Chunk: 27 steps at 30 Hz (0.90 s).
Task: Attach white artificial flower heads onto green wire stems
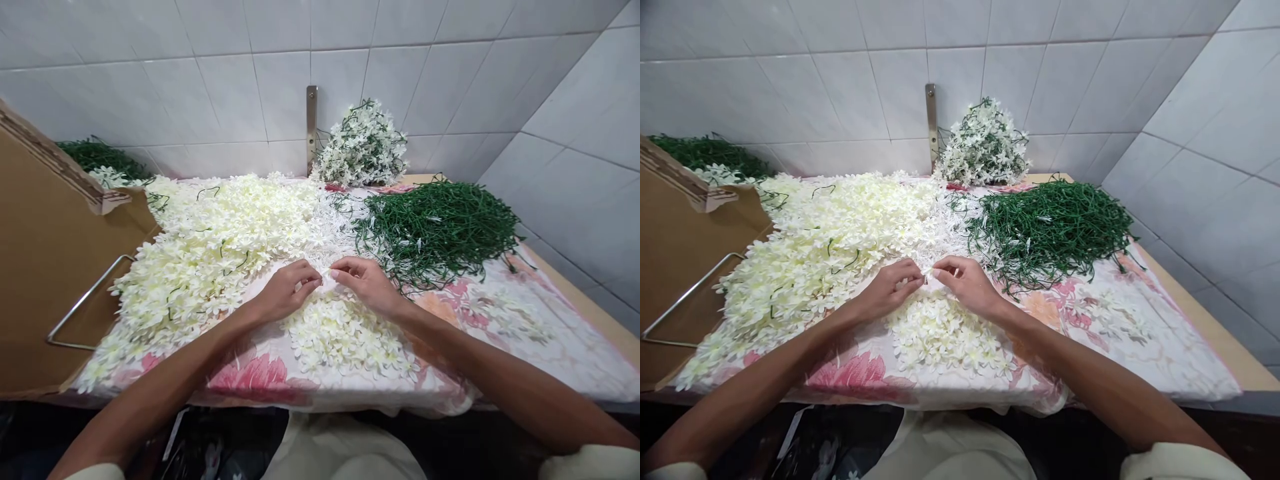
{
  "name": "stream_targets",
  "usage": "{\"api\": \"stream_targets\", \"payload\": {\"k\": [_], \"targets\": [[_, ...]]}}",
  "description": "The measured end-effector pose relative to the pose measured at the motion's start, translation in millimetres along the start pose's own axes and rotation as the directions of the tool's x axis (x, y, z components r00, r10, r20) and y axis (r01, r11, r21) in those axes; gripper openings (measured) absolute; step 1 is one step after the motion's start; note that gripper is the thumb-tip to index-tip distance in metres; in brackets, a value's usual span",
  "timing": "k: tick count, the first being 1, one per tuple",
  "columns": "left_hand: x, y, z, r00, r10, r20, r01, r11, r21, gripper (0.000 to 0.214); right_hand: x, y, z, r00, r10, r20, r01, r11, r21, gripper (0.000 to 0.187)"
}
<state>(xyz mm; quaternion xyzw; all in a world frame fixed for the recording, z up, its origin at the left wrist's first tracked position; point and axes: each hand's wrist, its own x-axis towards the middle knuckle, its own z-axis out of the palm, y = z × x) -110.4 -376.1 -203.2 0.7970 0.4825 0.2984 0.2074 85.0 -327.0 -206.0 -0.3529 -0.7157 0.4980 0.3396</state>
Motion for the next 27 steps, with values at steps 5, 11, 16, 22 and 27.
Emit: {"api": "stream_targets", "payload": {"k": [5,11,16,22,27], "targets": [[-1,-2,2.2,0.999,0.032,0.001,-0.032,0.997,0.070,0.020,-2,-6,-1,0.998,-0.048,0.028,0.052,0.984,-0.171,0.017],[-2,-1,3.6,0.998,0.054,0.023,-0.058,0.981,0.183,0.018,-7,-14,-2,0.981,-0.154,0.114,0.190,0.870,-0.456,0.014],[-2,-1,4.6,0.997,0.081,0.020,-0.083,0.963,0.255,0.020,-10,-10,-2,0.946,-0.253,0.201,0.323,0.707,-0.629,0.017],[-2,2,4.5,0.998,0.068,0.017,-0.070,0.965,0.253,0.021,-10,-6,-2,0.916,-0.330,0.227,0.393,0.625,-0.675,0.021],[-1,3,4.3,0.995,-0.050,-0.092,0.049,0.999,-0.003,0.019,-11,-4,-3,0.898,-0.383,0.215,0.429,0.662,-0.614,0.022]]}}
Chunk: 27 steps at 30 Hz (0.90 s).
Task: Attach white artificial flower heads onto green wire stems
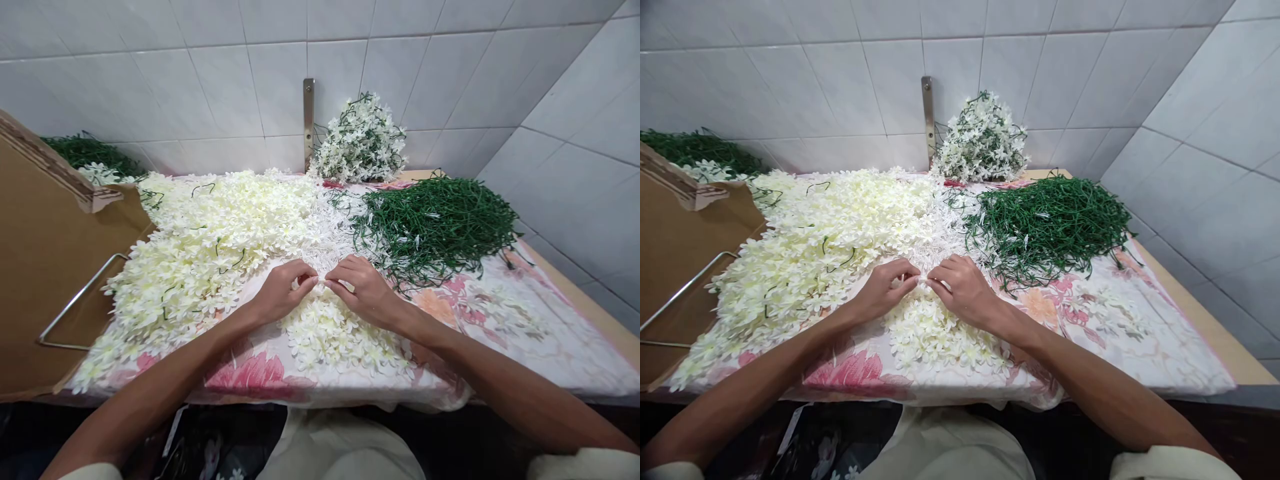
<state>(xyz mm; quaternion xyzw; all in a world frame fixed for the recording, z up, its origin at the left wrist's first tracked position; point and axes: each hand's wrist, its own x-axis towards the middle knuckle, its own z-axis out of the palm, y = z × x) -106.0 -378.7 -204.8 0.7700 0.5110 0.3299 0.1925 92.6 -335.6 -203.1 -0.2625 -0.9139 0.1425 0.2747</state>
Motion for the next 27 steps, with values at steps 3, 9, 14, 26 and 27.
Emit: {"api": "stream_targets", "payload": {"k": [3,9,14,26,27], "targets": [[0.5,-1.4,1.6,0.998,-0.057,-0.019,0.054,0.988,-0.148,0.017,-0.9,0.2,-0.1,1.000,0.005,-0.010,-0.004,0.999,0.046,0.020],[0.5,-2.3,6.9,0.996,-0.085,-0.038,0.067,0.941,-0.332,0.017,-1.2,-1.0,-0.5,0.999,0.040,-0.012,-0.039,0.995,0.092,0.016],[-2.0,3.7,8.1,0.994,-0.077,-0.074,0.055,0.962,-0.269,0.018,-1.5,-1.8,0.4,0.999,0.037,-0.010,-0.035,0.995,0.097,0.014],[-5.6,1.3,9.4,0.991,-0.096,-0.096,0.067,0.959,-0.276,0.013,-2.4,-2.7,-1.8,0.995,0.043,-0.095,-0.028,0.988,0.153,0.011],[-5.5,1.6,9.3,0.990,-0.099,-0.099,0.068,0.959,-0.274,0.012,-2.5,-2.7,-1.7,0.994,0.041,-0.096,-0.026,0.988,0.155,0.010]]}}
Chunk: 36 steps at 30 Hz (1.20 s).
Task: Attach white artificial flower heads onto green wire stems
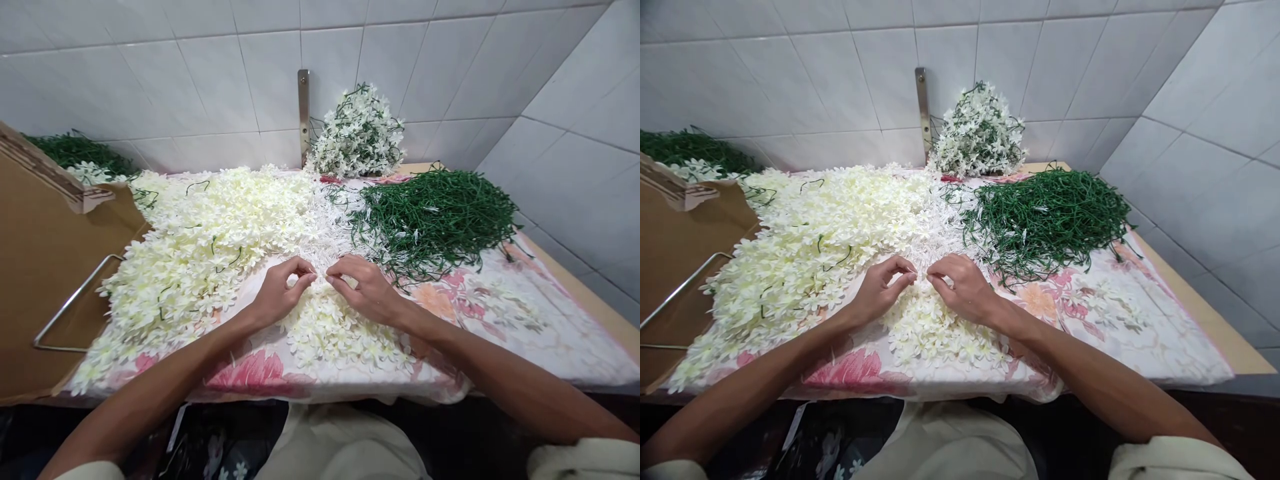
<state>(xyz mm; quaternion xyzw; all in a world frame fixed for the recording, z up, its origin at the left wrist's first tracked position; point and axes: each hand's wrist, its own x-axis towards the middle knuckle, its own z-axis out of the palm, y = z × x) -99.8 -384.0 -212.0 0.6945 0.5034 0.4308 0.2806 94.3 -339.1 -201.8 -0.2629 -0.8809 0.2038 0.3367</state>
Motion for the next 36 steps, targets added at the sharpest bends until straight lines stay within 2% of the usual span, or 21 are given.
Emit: {"api": "stream_targets", "payload": {"k": [4,10,15,19,23,28,32,36], "targets": [[0,2,-0.3,1.000,0.027,-0.013,-0.027,0.999,0.032,0.012,-1,0,2,0.998,-0.059,0.002,0.059,0.998,-0.017,0.013],[-1,4,-1.9,0.982,0.187,-0.039,-0.178,0.969,0.171,0.013,-3,5,8,0.981,-0.187,-0.049,0.177,0.970,-0.165,0.015],[-1,5,-0.7,0.957,0.290,-0.031,-0.276,0.936,0.217,0.017,-3,2,9,0.961,-0.272,-0.049,0.247,0.926,-0.285,0.018],[-3,9,0.7,0.957,0.291,-0.014,-0.281,0.936,0.213,0.017,-4,-5,9,0.951,-0.296,-0.089,0.253,0.910,-0.328,0.022],[-4,13,0.3,0.971,0.240,-0.007,-0.234,0.953,0.192,0.016,-5,-11,6,0.940,-0.326,-0.098,0.270,0.889,-0.370,0.026],[-2,15,-1.9,0.986,0.168,-0.017,-0.163,0.974,0.154,0.015,-7,-11,2,0.955,-0.249,-0.160,0.197,0.937,-0.288,0.014],[-1,16,-3.1,0.982,0.184,-0.029,-0.176,0.965,0.193,0.012,-7,-9,-2,0.960,-0.243,-0.137,0.211,0.954,-0.213,0.011],[-2,15,-2.1,0.975,0.222,-0.021,-0.212,0.949,0.233,0.010,-7,-10,-4,0.957,-0.265,-0.118,0.232,0.944,-0.235,0.014]]}}
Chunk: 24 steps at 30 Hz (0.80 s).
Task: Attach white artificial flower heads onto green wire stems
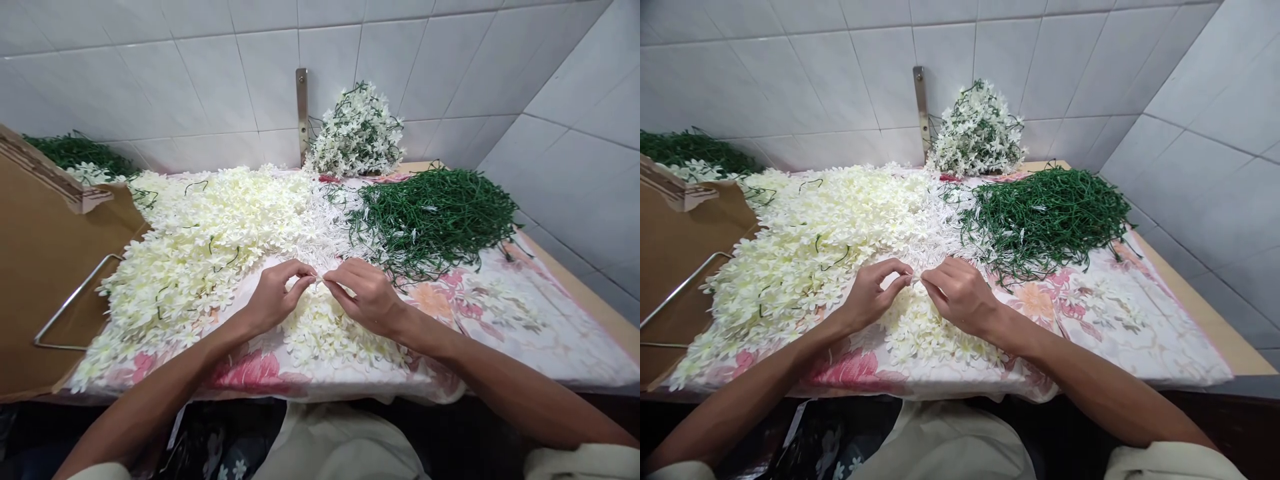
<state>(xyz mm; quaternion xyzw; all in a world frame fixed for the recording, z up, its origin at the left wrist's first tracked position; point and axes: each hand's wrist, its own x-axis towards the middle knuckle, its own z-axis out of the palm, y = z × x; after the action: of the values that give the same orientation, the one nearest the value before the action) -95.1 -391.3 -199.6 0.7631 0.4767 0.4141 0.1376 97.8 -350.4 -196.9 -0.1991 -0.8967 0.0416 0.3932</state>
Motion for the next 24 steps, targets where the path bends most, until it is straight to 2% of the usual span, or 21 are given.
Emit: {"api": "stream_targets", "payload": {"k": [5,15,18,20,22,24], "targets": [[-2,0,5.5,1.000,0.007,-0.013,-0.007,1.000,-0.011,0.012,-1,-1,3,0.999,-0.048,0.022,0.048,0.999,-0.017,0.019],[-2,5,8.0,1.000,0.003,-0.024,-0.003,1.000,0.026,0.013,0,-1,2,0.997,-0.008,0.074,0.012,0.999,-0.046,0.023],[-1,7,2.4,0.999,0.004,-0.047,-0.002,0.999,0.051,0.010,4,-9,-15,0.998,0.004,0.059,-0.001,0.999,-0.051,0.024],[-2,6,-2.4,0.997,-0.011,-0.080,0.017,0.998,0.068,0.010,2,-15,-32,0.999,0.043,-0.010,-0.043,0.999,-0.020,0.022],[-3,3,-6.1,0.995,-0.021,-0.102,0.030,0.996,0.088,0.011,-7,-16,-53,0.986,0.126,-0.112,-0.125,0.992,0.011,0.019],[-4,0,-7.6,0.994,-0.010,-0.104,0.022,0.993,0.117,0.010,-28,-9,-74,0.940,0.259,-0.223,-0.263,0.965,0.011,0.014]]}}
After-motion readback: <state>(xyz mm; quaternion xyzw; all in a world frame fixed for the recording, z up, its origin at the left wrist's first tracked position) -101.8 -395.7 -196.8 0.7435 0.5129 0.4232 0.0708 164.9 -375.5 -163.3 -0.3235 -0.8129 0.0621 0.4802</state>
